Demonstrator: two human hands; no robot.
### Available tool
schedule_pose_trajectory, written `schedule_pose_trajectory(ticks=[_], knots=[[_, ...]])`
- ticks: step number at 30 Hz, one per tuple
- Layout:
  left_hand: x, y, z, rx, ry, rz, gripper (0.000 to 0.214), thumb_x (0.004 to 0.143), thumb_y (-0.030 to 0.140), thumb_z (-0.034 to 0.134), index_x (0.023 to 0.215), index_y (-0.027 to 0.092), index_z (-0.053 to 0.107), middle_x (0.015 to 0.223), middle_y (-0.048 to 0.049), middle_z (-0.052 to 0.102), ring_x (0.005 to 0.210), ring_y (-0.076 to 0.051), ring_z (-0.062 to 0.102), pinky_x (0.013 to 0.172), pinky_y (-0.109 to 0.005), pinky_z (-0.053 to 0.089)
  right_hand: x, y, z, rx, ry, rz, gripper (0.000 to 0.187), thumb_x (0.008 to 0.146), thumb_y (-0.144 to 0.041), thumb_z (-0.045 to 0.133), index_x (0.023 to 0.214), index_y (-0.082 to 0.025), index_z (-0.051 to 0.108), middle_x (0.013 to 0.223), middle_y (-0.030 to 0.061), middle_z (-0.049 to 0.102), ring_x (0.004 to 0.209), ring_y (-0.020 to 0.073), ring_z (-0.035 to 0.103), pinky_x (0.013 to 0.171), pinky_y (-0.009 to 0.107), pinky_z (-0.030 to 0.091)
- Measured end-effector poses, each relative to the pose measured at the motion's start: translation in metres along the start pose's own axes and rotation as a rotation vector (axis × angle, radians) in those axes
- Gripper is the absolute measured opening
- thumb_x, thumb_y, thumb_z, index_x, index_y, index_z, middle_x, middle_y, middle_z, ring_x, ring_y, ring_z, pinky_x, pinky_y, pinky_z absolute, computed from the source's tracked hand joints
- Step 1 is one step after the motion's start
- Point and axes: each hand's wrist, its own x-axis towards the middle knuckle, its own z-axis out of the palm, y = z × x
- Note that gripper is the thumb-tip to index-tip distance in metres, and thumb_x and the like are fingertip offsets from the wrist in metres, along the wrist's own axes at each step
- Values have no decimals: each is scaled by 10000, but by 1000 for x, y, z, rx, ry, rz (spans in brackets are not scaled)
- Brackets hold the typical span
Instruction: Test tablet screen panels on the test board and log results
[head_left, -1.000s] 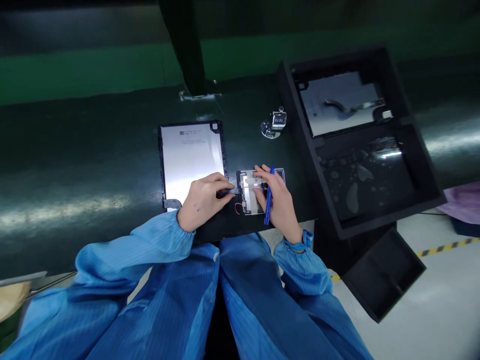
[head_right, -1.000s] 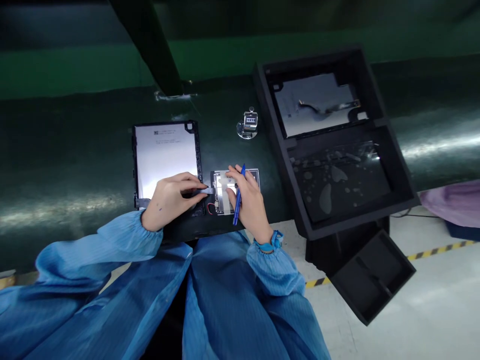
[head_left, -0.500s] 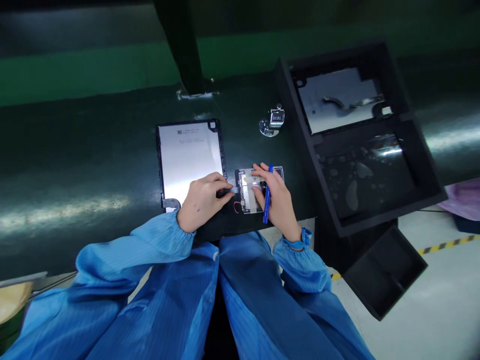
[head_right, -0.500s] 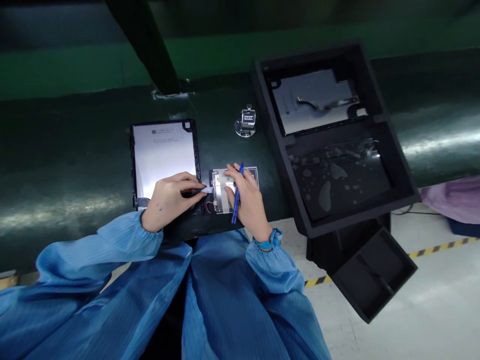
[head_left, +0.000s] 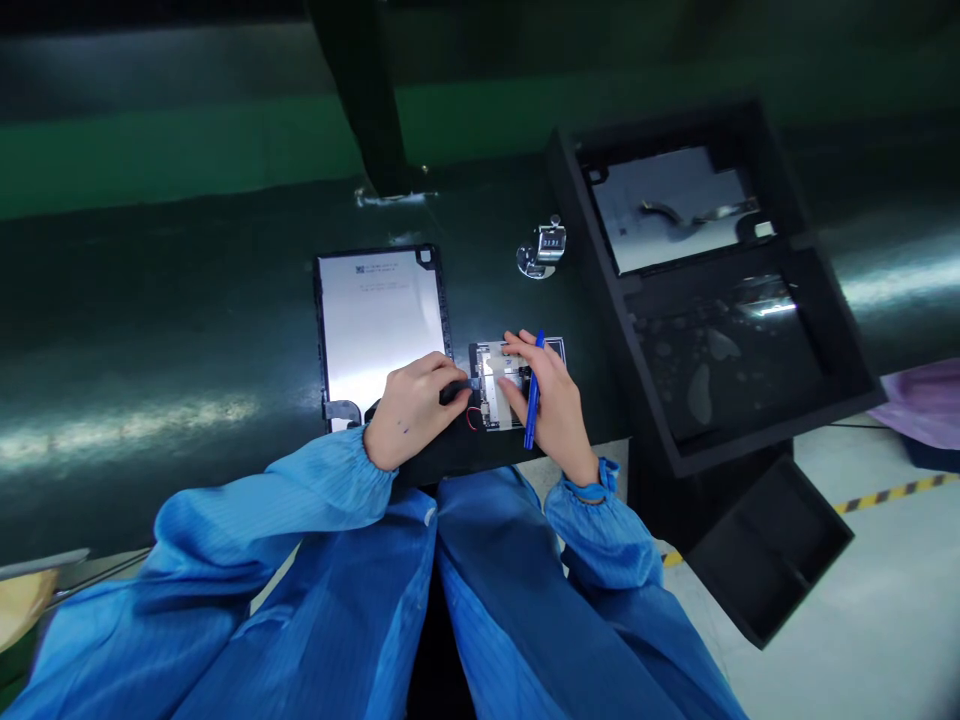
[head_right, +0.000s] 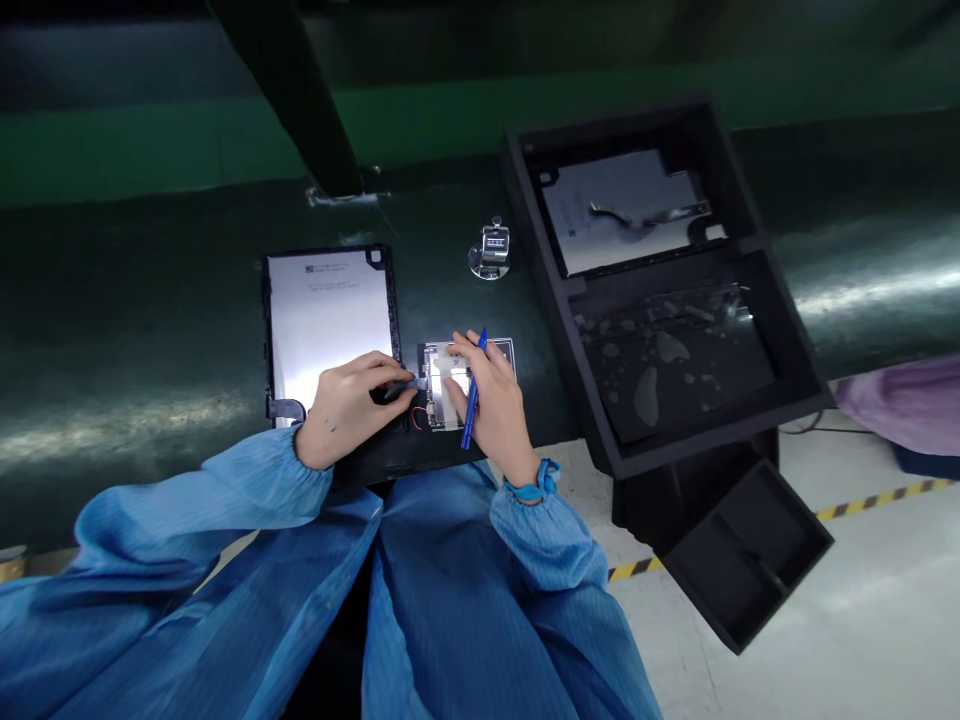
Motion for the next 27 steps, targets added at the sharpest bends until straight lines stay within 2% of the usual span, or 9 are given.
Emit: schedule_pose_trajectory(ticks=[3,6,13,18,22,27], knots=[[1,0,0,4,15,28,48,840,177,676,828,156,718,851,-34,725,714,-169,699,602,-254,539,3,-2,2,-36,20,28,337,912,-322,634,1229,-288,527,1416,39,584,1376,282,457,1128,521,387],[2,1,0,11,10,26,40,831,158,675,828,155,715,851,-35,722,712,-170,697,597,-253,533,6,-4,3,-37,41,65,345,898,-356,648,1216,-292,531,1395,37,601,1334,309,486,1110,539,375],[1,0,5,18,1,11,48,818,145,668,832,166,710,873,-37,723,734,-174,697,623,-259,532,8,-11,9,-53,105,117,417,870,-362,669,1249,-269,522,1330,54,626,1220,314,535,1044,486,395],[3,1,0,-9,-85,-72,92,830,158,651,879,170,728,912,-46,728,778,-186,700,674,-277,537,8,-17,15,-103,168,141,384,870,-366,643,1218,-245,536,1302,63,640,1198,312,537,1021,483,397],[5,2,-1,-55,-137,-114,102,816,153,643,867,170,730,917,-47,726,777,-186,692,699,-289,533,9,-16,17,-122,171,138,403,861,-376,658,1221,-240,535,1299,64,637,1189,307,537,993,481,421],[12,5,-1,-38,-205,-129,118,813,152,629,859,159,737,917,-69,724,810,-212,693,720,-316,535,12,-12,18,-151,168,115,405,853,-416,673,1196,-240,548,1323,65,629,1218,335,526,1029,544,407]])
